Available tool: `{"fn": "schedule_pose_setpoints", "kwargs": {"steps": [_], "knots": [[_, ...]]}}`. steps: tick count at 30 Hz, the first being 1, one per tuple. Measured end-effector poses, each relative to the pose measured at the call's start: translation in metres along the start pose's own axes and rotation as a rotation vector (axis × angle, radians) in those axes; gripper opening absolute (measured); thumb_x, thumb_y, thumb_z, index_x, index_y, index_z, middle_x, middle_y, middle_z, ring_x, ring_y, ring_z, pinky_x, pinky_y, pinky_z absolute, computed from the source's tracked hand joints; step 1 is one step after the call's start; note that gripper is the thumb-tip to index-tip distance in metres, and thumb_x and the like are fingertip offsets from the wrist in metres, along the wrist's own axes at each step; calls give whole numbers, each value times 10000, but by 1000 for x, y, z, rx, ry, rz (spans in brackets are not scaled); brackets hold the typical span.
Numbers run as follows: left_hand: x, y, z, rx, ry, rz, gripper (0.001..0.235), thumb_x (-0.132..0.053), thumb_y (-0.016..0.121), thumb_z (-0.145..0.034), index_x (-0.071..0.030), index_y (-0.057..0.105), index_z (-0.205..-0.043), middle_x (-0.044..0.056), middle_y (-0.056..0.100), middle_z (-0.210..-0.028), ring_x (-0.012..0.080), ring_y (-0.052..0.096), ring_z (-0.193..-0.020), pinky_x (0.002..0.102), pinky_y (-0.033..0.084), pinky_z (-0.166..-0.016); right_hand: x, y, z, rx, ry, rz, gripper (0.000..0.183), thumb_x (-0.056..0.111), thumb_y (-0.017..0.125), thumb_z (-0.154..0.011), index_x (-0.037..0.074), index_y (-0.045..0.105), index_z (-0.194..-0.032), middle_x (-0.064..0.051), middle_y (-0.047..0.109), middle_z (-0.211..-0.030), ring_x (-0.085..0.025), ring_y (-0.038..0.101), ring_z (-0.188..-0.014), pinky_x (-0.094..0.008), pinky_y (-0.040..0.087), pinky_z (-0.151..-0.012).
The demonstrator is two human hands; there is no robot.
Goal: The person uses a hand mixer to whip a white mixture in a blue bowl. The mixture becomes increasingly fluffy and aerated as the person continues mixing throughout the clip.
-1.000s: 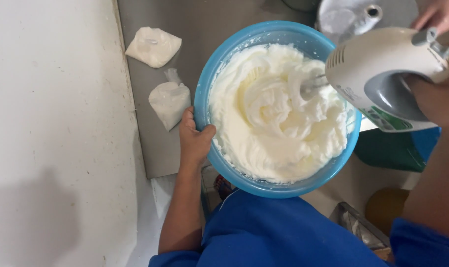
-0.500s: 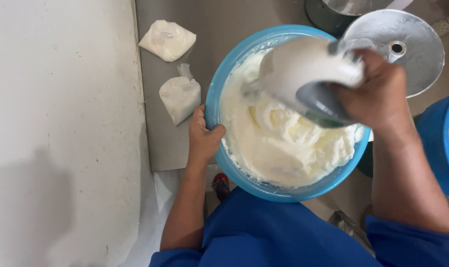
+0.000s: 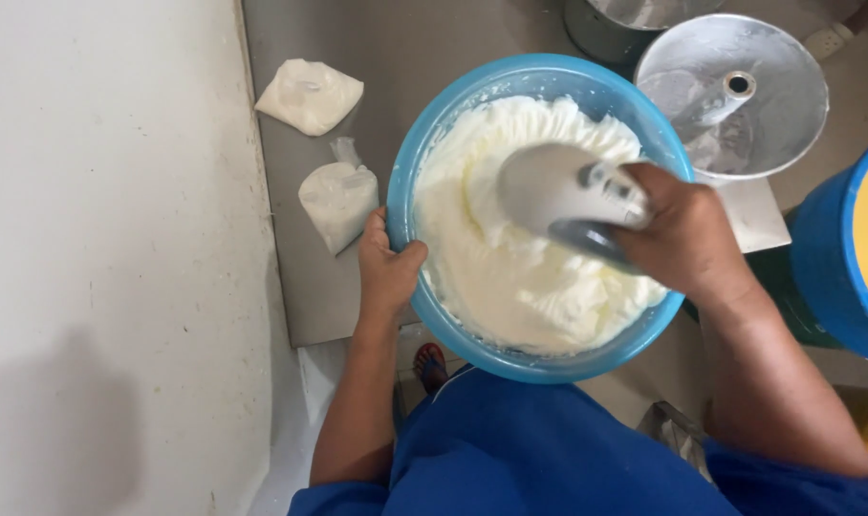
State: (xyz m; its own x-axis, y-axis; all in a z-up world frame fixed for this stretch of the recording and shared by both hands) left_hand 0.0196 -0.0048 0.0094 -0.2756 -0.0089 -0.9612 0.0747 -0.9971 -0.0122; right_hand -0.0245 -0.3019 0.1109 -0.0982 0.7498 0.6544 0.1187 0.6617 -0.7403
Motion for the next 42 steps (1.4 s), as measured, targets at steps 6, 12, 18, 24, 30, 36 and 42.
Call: {"fn": "schedule_pose_setpoints", "kwargs": {"steps": [6, 12, 18, 24, 30, 36, 42], "knots": [[9, -3, 1, 45, 50, -56, 418, -64, 627, -807, -108, 593, -1221, 28, 582, -817, 177, 532, -564, 384, 470, -519, -88, -39, 10, 105, 328, 425, 459, 151, 712, -787, 140, 730, -1246, -202, 767, -972, -370, 730, -876, -474, 541, -752], [-9, 9, 11, 88, 82, -35, 389, -47, 610, -813, -113, 592, -1196, 46, 625, -878, 194, 564, -596, 397, 489, -526, -27, -8, -24, -134, 136, 121, 620, 438, 902, -785, 125, 711, -1284, -80, 747, -1117, -196, 693, -986, -356, 494, -830], [14, -5, 2, -10, -17, 29, 403, -11, 609, -832, -126, 624, -1218, 39, 631, -856, 182, 521, -540, 390, 449, -507, -87, -11, 7, 95, 188, 246, 524, 112, 739, -754, 84, 690, -1275, -189, 748, -1080, -362, 697, -942, -477, 519, -816], [33, -4, 8, -64, -147, 45, 465, -101, 644, -804, -75, 543, -1257, 120, 643, -1135, 297, 689, -963, 450, 593, -759, -51, -1, -35, -143, 79, 322, 592, 422, 852, -843, 73, 716, -1301, -203, 745, -1084, -434, 693, -949, -495, 505, -770], [56, -21, -10, 52, -165, -27, 573, -529, 716, -802, -81, 608, -1142, 55, 638, -1109, 203, 664, -1052, 370, 598, -823, 3, 36, -10, 285, 138, 245, 376, 154, 669, -728, 194, 663, -1102, -158, 725, -847, -393, 682, -844, -477, 498, -701], [-2, 3, -111, 211, -275, -109, 668, -314, 772, -804, -65, 598, -1399, 117, 698, -1317, 283, 721, -1109, 445, 623, -899, -74, -43, 31, 115, 267, 620, 316, 303, 705, -822, 132, 720, -1088, -170, 769, -912, -399, 732, -811, -471, 560, -728], [34, -5, -98, 48, -87, -148, 423, -118, 634, -639, -56, 654, -1056, 79, 682, -969, 237, 657, -859, 412, 518, -701, -52, -20, 4, -213, 60, 380, 549, 352, 832, -871, 57, 730, -1322, -196, 762, -1061, -428, 715, -935, -491, 523, -743]]}}
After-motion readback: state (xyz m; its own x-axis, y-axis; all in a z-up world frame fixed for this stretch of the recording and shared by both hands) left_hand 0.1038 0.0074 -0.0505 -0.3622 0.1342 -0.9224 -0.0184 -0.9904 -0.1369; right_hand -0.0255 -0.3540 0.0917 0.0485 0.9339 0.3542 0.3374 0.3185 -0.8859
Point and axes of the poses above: each hand's wrist, its own z-axis away from the middle knuckle, its own y-axis out of the palm, x = y × z, the point moved 2 cm from there along -z, towards the middle knuckle
